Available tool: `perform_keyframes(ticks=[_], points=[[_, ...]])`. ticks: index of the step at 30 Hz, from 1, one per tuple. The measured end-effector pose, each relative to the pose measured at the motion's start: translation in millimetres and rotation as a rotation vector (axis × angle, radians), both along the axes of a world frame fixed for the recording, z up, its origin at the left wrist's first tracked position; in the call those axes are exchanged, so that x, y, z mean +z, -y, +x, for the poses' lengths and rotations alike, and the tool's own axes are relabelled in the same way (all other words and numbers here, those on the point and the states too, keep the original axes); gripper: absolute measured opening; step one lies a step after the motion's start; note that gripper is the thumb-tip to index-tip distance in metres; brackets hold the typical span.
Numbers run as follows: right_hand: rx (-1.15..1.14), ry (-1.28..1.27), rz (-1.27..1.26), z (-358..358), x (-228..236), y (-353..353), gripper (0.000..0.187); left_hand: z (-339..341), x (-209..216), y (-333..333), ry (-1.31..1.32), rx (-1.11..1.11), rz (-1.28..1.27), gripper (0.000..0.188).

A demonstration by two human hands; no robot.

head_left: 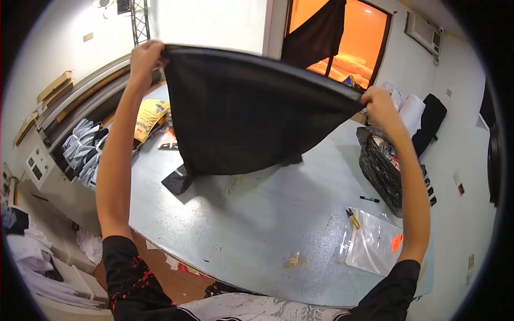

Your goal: Trimming loose threads from a sports jersey using thread nippers and inspecting the garment.

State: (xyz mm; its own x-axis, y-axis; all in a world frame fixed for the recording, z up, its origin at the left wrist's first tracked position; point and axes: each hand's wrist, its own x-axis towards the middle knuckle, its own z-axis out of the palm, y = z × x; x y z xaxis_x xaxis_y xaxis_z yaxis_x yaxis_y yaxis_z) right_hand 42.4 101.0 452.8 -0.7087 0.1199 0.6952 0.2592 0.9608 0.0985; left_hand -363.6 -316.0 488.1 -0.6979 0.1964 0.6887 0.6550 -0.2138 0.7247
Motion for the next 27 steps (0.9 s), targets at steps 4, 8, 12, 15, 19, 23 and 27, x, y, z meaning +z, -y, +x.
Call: perform_keyframes(ticks=[4,8,12,15,19,23,27], points=[[0.006,-0.035,0.054,4,63,6,0.02,-1,61,17,0.031,-0.055,0.174,0.021],[0.095,-0.247,0.267,9,104,-15,0.02,-11,131,52,-0.085,-0.136,0.247,0.015],[0.141,-0.118,0.181,36,133,1,0.01,70,150,33,-0.001,-0.149,0.284,0.025],[0.107,0.005,0.154,59,124,-4,0.018,92,146,38,0.003,-0.147,0.304,0.028],[0.238,0.02,0.066,36,71,15,0.033,-12,122,87,-0.409,-0.472,-0.107,0.023],[0.115,0.027,0.007,32,58,-16,0.033,0,24,22,-0.039,-0.402,-0.237,0.038],[0.056,0.024,-0.074,17,67,-30,0.029,-22,-30,5,0.079,-0.449,-0.121,0.034]])
